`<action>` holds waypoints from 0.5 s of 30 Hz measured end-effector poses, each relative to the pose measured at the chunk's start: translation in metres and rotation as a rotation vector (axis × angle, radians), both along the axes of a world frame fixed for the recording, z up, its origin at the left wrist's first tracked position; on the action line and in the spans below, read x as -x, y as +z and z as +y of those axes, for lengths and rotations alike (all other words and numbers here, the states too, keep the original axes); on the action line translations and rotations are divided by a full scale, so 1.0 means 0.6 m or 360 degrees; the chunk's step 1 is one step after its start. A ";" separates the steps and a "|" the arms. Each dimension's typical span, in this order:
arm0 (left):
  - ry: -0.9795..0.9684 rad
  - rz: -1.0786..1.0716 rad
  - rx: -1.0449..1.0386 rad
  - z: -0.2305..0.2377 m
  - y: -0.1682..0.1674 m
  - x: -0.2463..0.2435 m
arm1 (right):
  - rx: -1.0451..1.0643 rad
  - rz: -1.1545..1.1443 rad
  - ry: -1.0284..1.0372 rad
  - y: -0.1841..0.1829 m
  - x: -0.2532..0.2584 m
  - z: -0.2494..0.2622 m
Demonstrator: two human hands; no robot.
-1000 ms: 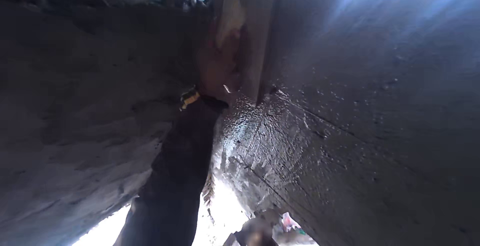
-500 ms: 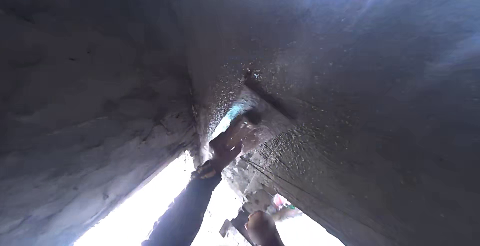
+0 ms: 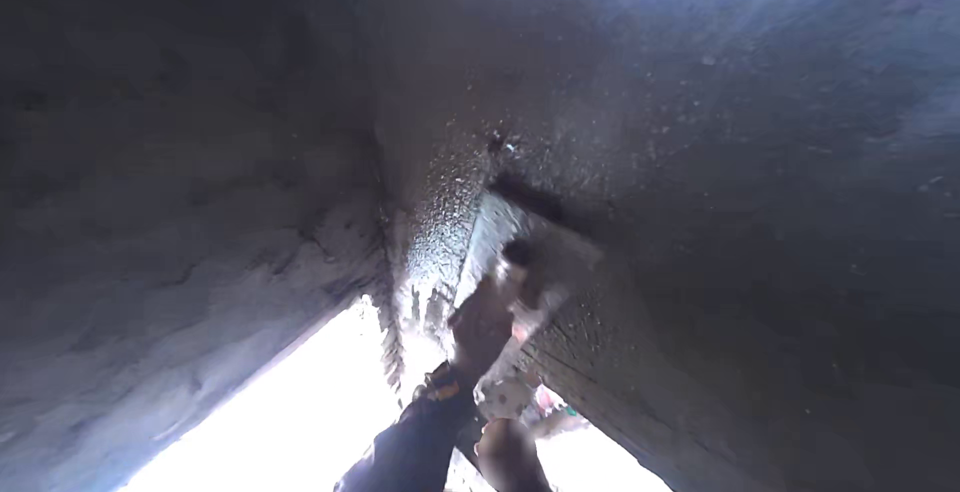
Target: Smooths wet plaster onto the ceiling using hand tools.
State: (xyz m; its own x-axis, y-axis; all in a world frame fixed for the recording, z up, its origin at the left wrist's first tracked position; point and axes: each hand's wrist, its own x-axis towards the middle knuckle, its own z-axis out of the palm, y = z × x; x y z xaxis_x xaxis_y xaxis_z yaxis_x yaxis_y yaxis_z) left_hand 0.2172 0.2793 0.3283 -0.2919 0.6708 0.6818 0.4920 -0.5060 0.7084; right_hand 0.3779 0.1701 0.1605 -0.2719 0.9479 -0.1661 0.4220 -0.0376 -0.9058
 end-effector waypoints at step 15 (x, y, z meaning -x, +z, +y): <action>-0.0455 -0.0128 -0.0335 0.006 0.405 0.010 | 0.0163 0.0057 -0.0148 0.013 0.003 0.034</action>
State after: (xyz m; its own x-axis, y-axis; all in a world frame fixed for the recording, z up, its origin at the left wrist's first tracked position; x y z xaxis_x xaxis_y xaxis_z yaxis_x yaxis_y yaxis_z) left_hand 0.2112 0.2827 0.5716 -0.1712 0.5805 0.7961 0.2565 -0.7539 0.6049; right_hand 0.3760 0.1907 0.1682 -0.1914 0.9478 -0.2552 0.3798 -0.1682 -0.9096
